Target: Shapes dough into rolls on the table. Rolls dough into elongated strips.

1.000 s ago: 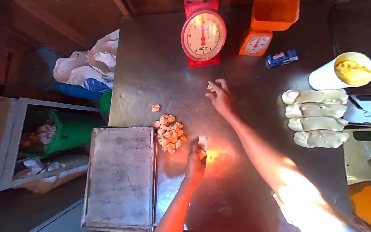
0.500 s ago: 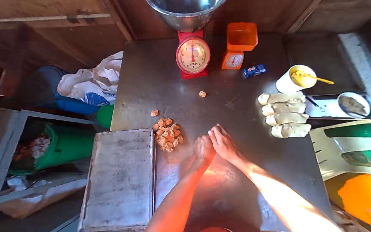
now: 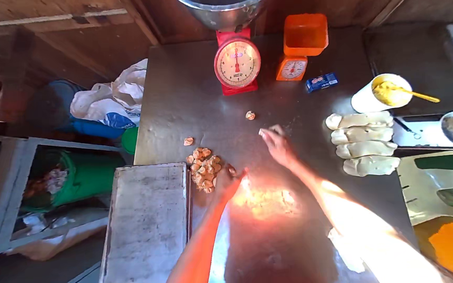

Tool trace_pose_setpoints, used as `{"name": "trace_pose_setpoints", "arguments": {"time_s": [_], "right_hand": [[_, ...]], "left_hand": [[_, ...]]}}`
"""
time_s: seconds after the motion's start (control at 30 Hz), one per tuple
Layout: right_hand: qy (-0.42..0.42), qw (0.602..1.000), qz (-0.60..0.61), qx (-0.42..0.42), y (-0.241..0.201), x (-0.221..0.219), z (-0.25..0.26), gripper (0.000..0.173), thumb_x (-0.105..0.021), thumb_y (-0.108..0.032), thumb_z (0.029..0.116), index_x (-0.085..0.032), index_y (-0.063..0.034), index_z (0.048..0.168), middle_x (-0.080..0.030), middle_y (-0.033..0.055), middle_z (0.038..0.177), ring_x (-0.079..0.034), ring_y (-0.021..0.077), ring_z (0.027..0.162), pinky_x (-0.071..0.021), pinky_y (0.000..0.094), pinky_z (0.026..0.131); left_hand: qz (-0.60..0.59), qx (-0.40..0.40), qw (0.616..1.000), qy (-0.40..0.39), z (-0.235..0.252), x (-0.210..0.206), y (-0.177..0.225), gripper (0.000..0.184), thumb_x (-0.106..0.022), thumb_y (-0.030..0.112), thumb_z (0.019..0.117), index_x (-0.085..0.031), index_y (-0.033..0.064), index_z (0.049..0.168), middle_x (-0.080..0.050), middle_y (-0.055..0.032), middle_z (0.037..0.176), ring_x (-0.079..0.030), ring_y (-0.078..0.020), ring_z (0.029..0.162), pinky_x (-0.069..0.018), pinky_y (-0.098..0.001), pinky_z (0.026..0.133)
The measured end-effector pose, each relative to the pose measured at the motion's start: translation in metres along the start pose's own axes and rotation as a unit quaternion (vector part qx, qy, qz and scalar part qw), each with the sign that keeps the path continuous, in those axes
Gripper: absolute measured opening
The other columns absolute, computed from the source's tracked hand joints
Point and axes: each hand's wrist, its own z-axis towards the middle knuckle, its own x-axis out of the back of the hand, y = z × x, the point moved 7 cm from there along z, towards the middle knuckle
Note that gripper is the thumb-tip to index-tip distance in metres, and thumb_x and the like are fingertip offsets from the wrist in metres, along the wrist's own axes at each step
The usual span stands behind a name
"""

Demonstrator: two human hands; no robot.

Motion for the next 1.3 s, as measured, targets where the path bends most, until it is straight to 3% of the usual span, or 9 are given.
{"name": "trace_pose_setpoints", "arguments": {"time_s": [0.2,0.3,0.43,0.63,0.77,0.87,1.0,1.17,1.3], "right_hand": [[0.098,0.991,-0.078,0.055,0.061,-0.032,0.134,0.017,-0.065,-0.011,0.0966,-0.069,-0.0017,0.11,-0.067,0.0195,0.114,-0.067,0.0346,0.108,-0.0557,0.0515,0.096],[0.111,0.988,-0.104,-0.032,0.08,-0.048,0.129,0.026,-0.069,-0.015,0.0923,-0.074,-0.0185,0.117,-0.063,0.014,0.127,-0.064,0.034,0.112,-0.0565,0.0556,0.088],[0.139,0.99,-0.015,0.001,0.023,-0.028,-0.002,0.043,-0.058,-0.023,0.1024,-0.058,-0.0178,0.145,-0.048,0.0136,0.152,-0.056,0.0322,0.13,-0.053,0.0515,0.103],[0.076,0.993,0.092,0.004,0.033,-0.08,-0.306,0.042,-0.053,-0.033,0.1054,-0.062,-0.0069,0.138,-0.062,0.0116,0.139,-0.055,0.0228,0.134,-0.0429,0.0381,0.116],[0.216,0.948,0.088,-0.216,0.086,-0.058,-0.451,0.03,-0.051,-0.019,0.1036,-0.07,0.0009,0.116,-0.07,0.0183,0.116,-0.068,0.0286,0.111,-0.0548,0.0445,0.1],[0.348,0.878,0.055,-0.324,0.12,-0.036,-0.535,0.045,-0.043,-0.031,0.1091,-0.072,0.003,0.104,-0.071,0.0175,0.089,-0.07,0.0274,0.082,-0.0589,0.0471,0.079],[0.363,0.826,0.064,-0.426,0.163,-0.01,-0.587,0.051,-0.041,-0.041,0.1085,-0.067,0.0018,0.099,-0.065,0.0156,0.079,-0.066,0.0288,0.075,-0.0543,0.0509,0.072],[0.316,0.839,0.201,-0.395,0.221,-0.011,-0.547,0.035,-0.057,-0.029,0.1042,-0.066,-0.0024,0.125,-0.074,0.0111,0.109,-0.072,0.019,0.1,-0.0589,0.0407,0.094],[0.304,0.797,0.306,-0.423,0.246,-0.011,-0.517,0.036,-0.057,-0.035,0.1049,-0.069,-0.006,0.122,-0.074,0.007,0.091,-0.064,0.014,0.063,-0.0556,0.0346,0.059]], "left_hand": [[-0.281,0.047,0.959,-0.011,-0.062,-0.04,-0.048,0.034,-0.053,0.032,0.1067,-0.064,0.0071,0.126,-0.067,-0.008,0.095,-0.062,-0.0158,0.071,-0.0552,-0.0304,0.064],[-0.35,0.122,0.929,0.018,-0.095,-0.062,-0.076,0.034,-0.051,0.029,0.1077,-0.065,0.0022,0.123,-0.069,-0.0116,0.099,-0.066,-0.0186,0.076,-0.0581,-0.0328,0.069],[-0.41,0.157,0.899,0.011,-0.125,-0.082,-0.077,0.038,-0.043,0.028,0.1109,-0.061,-0.0023,0.125,-0.069,-0.015,0.101,-0.07,-0.0227,0.08,-0.0614,-0.0377,0.074],[-0.371,0.164,0.884,-0.23,-0.185,-0.164,-0.017,0.062,-0.023,0.046,0.1118,-0.057,-0.0025,0.129,-0.07,-0.0148,0.108,-0.07,-0.0249,0.096,-0.0592,-0.0445,0.085],[-0.103,0.07,0.856,-0.502,-0.257,-0.244,0.02,0.075,-0.017,0.056,0.109,-0.06,-0.0006,0.133,-0.072,-0.0146,0.118,-0.071,-0.025,0.105,-0.0581,-0.045,0.091],[0.113,-0.091,0.869,-0.472,-0.253,-0.286,0.051,0.052,-0.042,0.043,0.1095,-0.068,-0.0009,0.123,-0.073,-0.0141,0.116,-0.07,-0.0229,0.107,-0.0552,-0.0436,0.098],[0.239,-0.263,0.887,-0.293,-0.189,-0.333,0.09,0.046,-0.056,0.035,0.1039,-0.058,0.0063,0.14,-0.062,-0.0192,0.136,-0.063,-0.0351,0.121,-0.0506,-0.057,0.103],[0.265,-0.322,0.874,-0.249,-0.173,-0.394,0.104,0.058,-0.059,0.041,0.1024,-0.046,0.0158,0.154,-0.049,-0.0164,0.151,-0.048,-0.0411,0.137,-0.0396,-0.063,0.111],[0.238,-0.288,0.87,-0.321,-0.179,-0.417,0.094,0.053,-0.074,0.035,0.0921,-0.061,0.0091,0.136,-0.058,-0.0191,0.139,-0.056,-0.0364,0.128,-0.0469,-0.0547,0.107]]}}
